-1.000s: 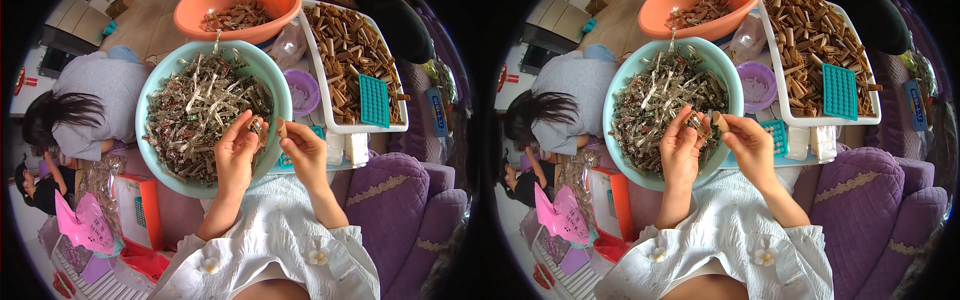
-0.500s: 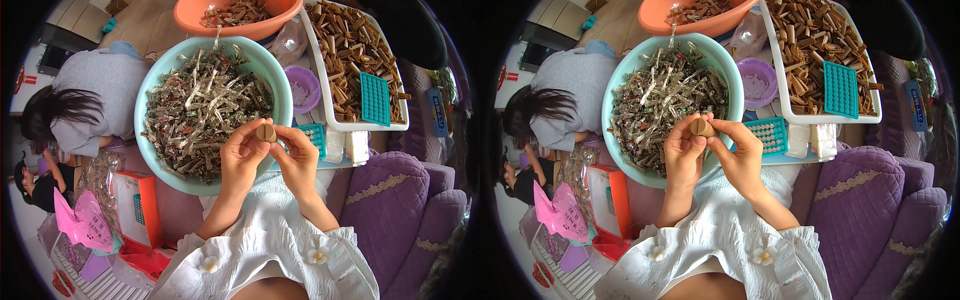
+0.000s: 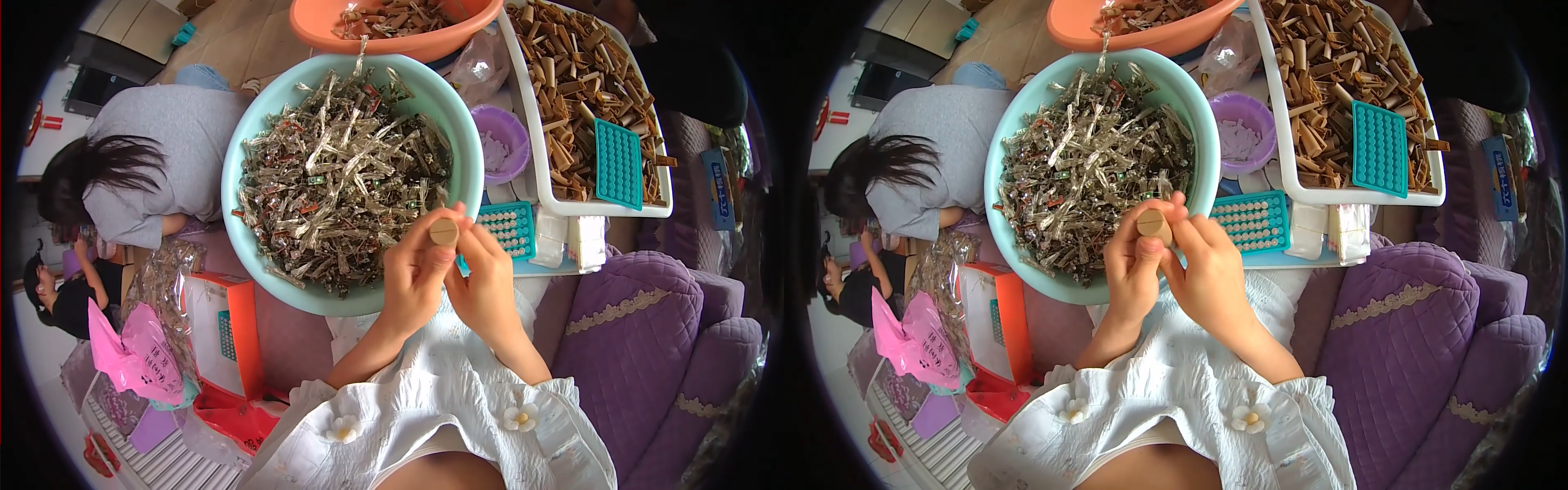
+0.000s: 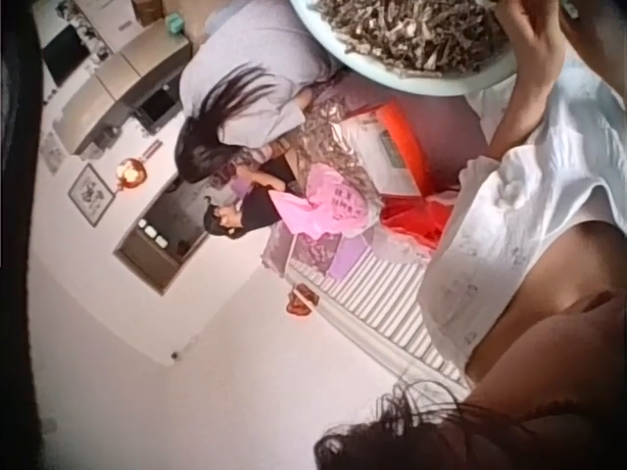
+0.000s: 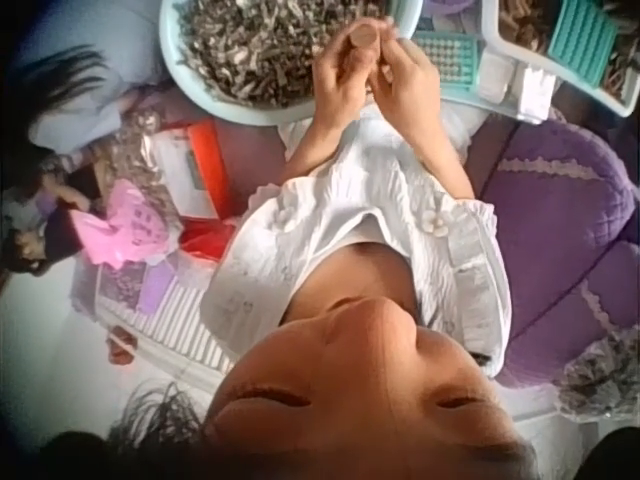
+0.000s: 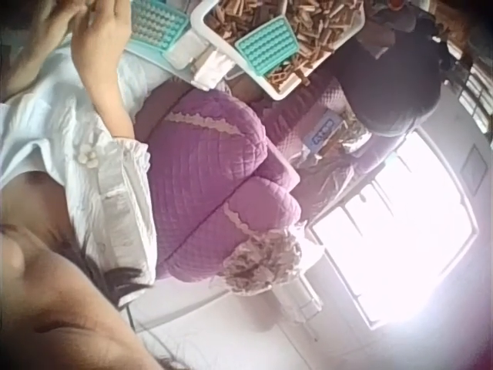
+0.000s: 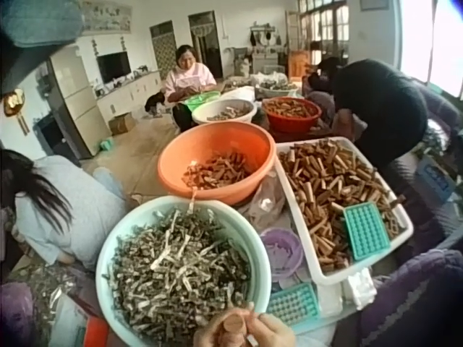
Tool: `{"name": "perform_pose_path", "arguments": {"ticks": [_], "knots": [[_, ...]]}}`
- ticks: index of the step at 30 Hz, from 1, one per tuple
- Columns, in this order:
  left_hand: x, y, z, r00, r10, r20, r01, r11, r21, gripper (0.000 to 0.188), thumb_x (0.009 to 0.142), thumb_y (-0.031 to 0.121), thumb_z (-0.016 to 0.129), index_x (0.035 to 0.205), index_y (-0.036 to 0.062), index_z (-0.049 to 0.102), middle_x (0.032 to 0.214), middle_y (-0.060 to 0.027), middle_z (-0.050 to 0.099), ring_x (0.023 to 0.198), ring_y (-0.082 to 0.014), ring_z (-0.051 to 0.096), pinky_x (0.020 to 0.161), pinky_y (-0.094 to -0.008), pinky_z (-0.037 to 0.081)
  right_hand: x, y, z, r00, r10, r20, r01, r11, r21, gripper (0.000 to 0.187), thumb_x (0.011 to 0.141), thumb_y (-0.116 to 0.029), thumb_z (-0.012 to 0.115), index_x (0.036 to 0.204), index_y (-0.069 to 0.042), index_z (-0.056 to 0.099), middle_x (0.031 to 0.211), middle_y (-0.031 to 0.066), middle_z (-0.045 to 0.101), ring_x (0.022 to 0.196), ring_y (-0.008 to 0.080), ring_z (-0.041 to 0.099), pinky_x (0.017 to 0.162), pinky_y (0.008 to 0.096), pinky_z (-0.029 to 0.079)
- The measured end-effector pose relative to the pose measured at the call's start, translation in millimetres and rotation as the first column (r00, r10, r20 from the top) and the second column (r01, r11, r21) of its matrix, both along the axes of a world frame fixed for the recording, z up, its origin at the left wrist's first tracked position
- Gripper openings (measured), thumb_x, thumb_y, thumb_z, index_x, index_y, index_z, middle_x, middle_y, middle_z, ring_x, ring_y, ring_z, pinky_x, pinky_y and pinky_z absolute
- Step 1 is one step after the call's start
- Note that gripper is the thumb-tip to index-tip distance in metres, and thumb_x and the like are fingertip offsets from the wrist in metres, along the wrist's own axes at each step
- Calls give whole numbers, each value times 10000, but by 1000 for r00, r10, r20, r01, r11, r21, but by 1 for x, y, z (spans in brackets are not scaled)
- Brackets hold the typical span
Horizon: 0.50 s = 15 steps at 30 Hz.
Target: The person assembles small components by hand, inserting metallic strips into cylindrical tubes.
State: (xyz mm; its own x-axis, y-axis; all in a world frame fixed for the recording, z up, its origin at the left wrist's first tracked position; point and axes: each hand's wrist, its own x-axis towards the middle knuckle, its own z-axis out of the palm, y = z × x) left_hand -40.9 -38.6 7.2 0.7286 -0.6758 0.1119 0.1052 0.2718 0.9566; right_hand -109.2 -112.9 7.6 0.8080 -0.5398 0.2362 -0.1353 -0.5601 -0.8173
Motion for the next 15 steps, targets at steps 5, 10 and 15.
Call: {"name": "perform_pose_path", "arguments": {"ticks": [5, 10, 15], "knots": [[-4, 0, -7, 979, -55, -195, 41, 996, -76, 377, 863, 305, 453, 1047, -24, 452, 957, -90, 529, 974, -189, 503, 870, -313, 378, -2, 4, 2, 999, 16, 29, -17, 1000, 17, 311, 680, -100, 634, 956, 14, 545, 698, 105, 497, 623, 264, 508, 537, 342, 415], [10, -6, -14, 843, -187, -505, 26, 951, -309, 416, 852, 384, 443, 1039, 13, 425, 888, -56, 501, 901, -153, 508, 777, -283, 424, 2, -2, 0, 997, 12, -73, -9, 999, 33, 225, 696, -132, 635, 865, -7, 556, 721, 113, 514, 593, 261, 521, 518, 350, 416], [60, 25, -16, 491, -340, -802, -125, 883, -452, 350, 855, 349, 436, 1074, 78, 405, 913, -22, 497, 798, -132, 491, 612, -253, 452, 3, -69, 29, 975, -170, -144, 178, 983, 43, 201, 722, -5, 546, 923, -17, 545, 723, 124, 559, 602, 230, 560, 548, 309, 443]]}}
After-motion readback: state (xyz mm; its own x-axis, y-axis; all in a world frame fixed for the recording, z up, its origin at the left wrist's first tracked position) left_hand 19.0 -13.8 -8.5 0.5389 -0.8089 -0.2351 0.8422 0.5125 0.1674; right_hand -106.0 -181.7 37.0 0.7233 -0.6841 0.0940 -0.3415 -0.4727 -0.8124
